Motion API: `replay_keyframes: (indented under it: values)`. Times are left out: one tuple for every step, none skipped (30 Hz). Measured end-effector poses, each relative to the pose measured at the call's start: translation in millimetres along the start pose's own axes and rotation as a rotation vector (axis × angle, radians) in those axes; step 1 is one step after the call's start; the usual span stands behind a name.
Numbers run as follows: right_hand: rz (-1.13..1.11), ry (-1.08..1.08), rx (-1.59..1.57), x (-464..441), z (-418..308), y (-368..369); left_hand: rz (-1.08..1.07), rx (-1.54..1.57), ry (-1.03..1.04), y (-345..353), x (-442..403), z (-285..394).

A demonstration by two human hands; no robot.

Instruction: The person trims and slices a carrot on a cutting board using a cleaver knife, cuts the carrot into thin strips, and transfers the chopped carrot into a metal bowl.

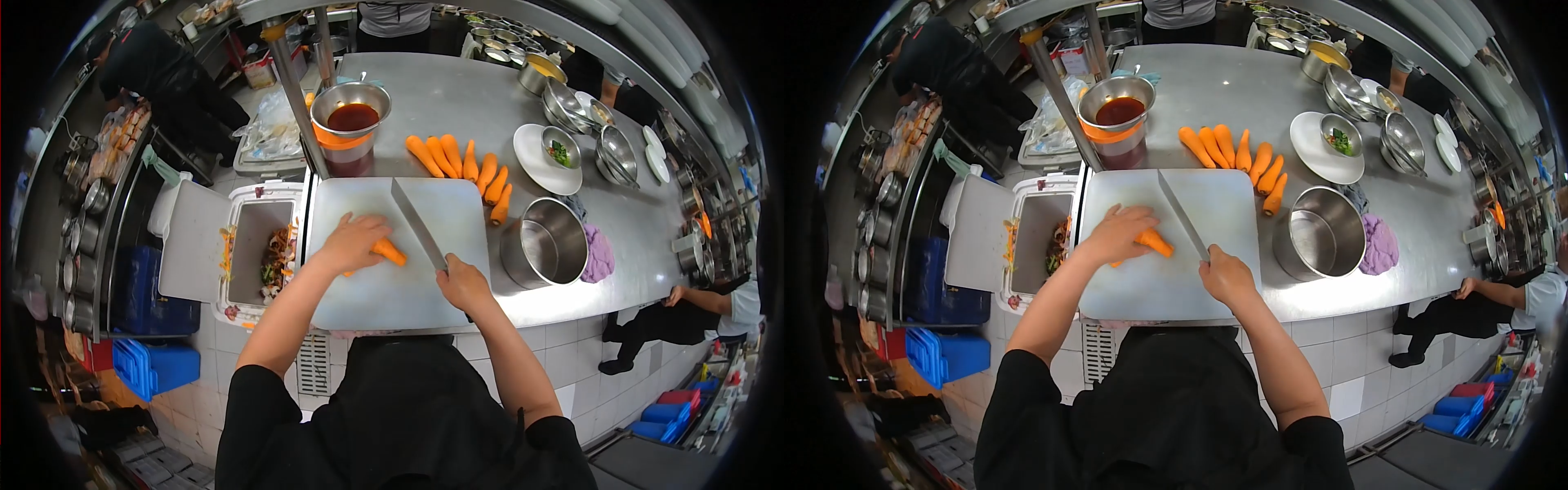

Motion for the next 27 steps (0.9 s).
replay_keyframes:
  values:
    - [-0.005,0.006,0.0,0.0,0.3,0.1,0.075,-0.034,-0.011,-10.1,2.6,-10.1]
    - [-0.01,0.005,0.001,-0.4,1.7,1.9,0.073,-0.032,-0.016,-17.1,4.9,-20.8]
    - [0.001,0.005,-0.003,-0.9,4.2,2.9,0.202,0.046,-0.082,-38.4,7.5,-39.0]
    - [0.012,0.003,-0.007,-1.4,5.6,3.4,0.333,0.121,-0.148,-59.5,13.4,-53.0]
    - [0.006,-0.003,-0.007,-1.5,5.0,4.4,0.333,0.118,-0.156,-68.5,19.5,-55.0]
    - [0.009,-0.002,-0.014,-1.1,4.5,3.5,0.251,0.124,-0.308,-67.6,29.3,-68.5]
    - [0.013,0.0,-0.02,-1.1,3.8,2.3,0.168,0.131,-0.458,-64.8,41.0,-79.0]
    - [0.006,-0.005,-0.017,-0.5,2.3,1.8,0.169,0.132,-0.467,-67.7,47.8,-71.9]
    - [0.004,0.004,-0.005,-0.2,2.0,0.6,0.087,0.091,-0.552,-60.0,59.2,-66.6]
    - [0.003,0.015,0.007,-0.4,2.3,-0.2,0.003,0.051,-0.636,-49.9,72.5,-61.6]
    - [-0.002,0.013,0.01,-0.4,2.0,0.2,0.034,0.037,-0.627,-40.9,82.1,-54.4]
    - [-0.009,0.027,0.015,-0.8,3.5,0.6,0.034,0.039,-0.633,-28.4,91.4,-48.4]
    - [-0.015,0.041,0.02,-1.2,4.1,1.2,0.146,0.032,-0.544,-27.7,93.4,-36.0]
    - [-0.018,0.039,0.023,-1.3,2.3,1.7,0.258,0.025,-0.451,-31.6,93.4,-25.3]
    - [-0.003,0.046,0.028,-0.7,1.7,0.3,0.259,0.028,-0.454,-25.6,95.7,-24.8]
    - [0.013,0.055,0.034,-0.2,2.1,-1.2,0.252,0.113,-0.518,-19.0,98.5,-28.4]
    - [0.012,0.06,0.038,-0.1,2.9,-0.2,0.243,0.2,-0.579,-13.5,101.5,-33.5]
    - [0.02,0.055,0.043,-0.2,3.3,0.9,0.24,0.206,-0.578,-12.9,103.3,-35.0]
    - [0.029,0.048,0.047,-0.3,3.0,2.2,0.222,0.365,-0.656,-10.5,106.9,-39.1]
    - [0.029,0.05,0.049,-0.3,3.4,4.0,0.203,0.524,-0.733,-7.6,110.1,-42.1]
    - [0.045,0.042,0.054,0.3,3.1,3.9,0.202,0.527,-0.733,-12.4,108.4,-44.0]
    - [0.06,0.033,0.06,2.2,1.9,3.1,0.161,0.534,-0.771,-13.2,107.7,-48.9]
    - [0.059,0.03,0.061,7.4,0.0,3.3,0.123,0.538,-0.81,-13.0,108.0,-53.3]
    - [0.081,0.022,0.031,12.3,-4.3,1.0,0.134,0.534,-0.812,-13.3,105.7,-57.6]
    - [0.1,0.01,-0.001,16.2,-9.4,-1.3,0.159,0.567,-0.857,-9.1,106.1,-64.0]
    - [0.097,-0.005,-0.004,21.0,-16.4,-1.7,0.183,0.6,-0.903,-5.8,107.2,-68.4]
    - [0.056,0.0,-0.12,26.8,-24.7,1.3,0.203,0.583,-0.917,-5.5,106.0,-70.8]
Point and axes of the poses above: each hand's wrist, its own x-axis away from the middle knuckle, its own y-axis out of the palm, z = x × y, the point moved 10 cm from there along -x, towards the middle knuckle, and after that the axes turned 11 degrees about z, right-handed, at the moved point
